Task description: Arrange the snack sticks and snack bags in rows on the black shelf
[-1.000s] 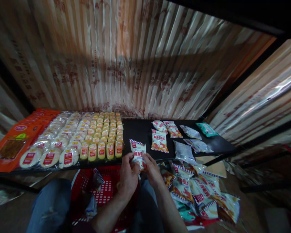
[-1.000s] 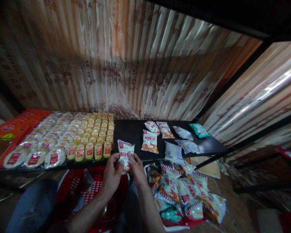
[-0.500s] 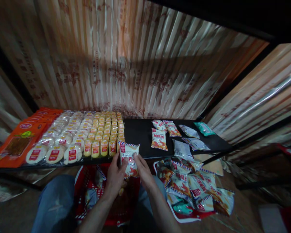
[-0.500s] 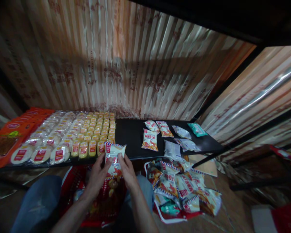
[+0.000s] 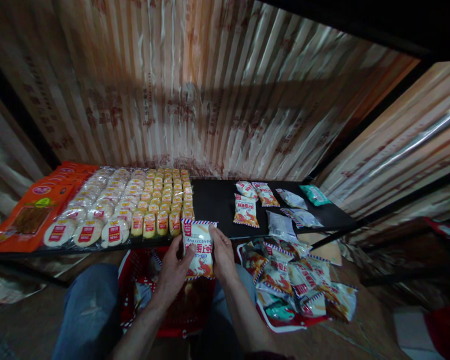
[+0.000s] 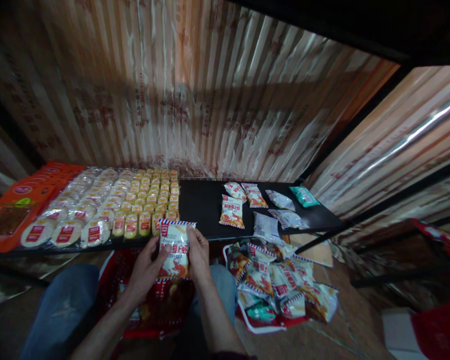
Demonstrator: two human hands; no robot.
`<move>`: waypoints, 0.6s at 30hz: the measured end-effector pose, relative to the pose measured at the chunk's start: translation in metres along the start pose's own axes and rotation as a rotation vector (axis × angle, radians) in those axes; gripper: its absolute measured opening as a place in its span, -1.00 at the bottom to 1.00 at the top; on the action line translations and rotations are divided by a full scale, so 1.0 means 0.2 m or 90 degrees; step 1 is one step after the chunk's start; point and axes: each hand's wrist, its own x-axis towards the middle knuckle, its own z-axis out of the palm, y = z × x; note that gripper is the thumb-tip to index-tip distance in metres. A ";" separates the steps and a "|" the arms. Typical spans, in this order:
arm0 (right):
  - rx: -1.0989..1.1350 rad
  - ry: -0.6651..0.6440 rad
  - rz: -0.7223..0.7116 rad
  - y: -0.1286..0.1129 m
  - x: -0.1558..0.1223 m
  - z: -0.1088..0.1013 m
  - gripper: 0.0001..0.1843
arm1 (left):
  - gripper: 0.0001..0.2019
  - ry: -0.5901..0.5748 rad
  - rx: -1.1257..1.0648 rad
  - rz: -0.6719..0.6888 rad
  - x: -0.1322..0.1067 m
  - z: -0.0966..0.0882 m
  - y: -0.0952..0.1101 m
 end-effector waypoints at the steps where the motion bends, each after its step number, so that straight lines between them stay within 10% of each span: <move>1: -0.004 0.016 -0.001 0.00 0.00 0.00 -0.63 | -0.49 0.005 -0.007 -0.005 -0.01 0.00 0.00; 9: 0.009 0.079 0.018 -0.01 0.06 -0.01 -0.56 | -0.46 -0.047 -0.050 -0.071 -0.05 -0.02 0.00; 18: 0.028 -0.127 0.093 0.07 -0.04 -0.12 -0.51 | -0.52 0.047 -0.112 -0.056 0.00 0.00 0.01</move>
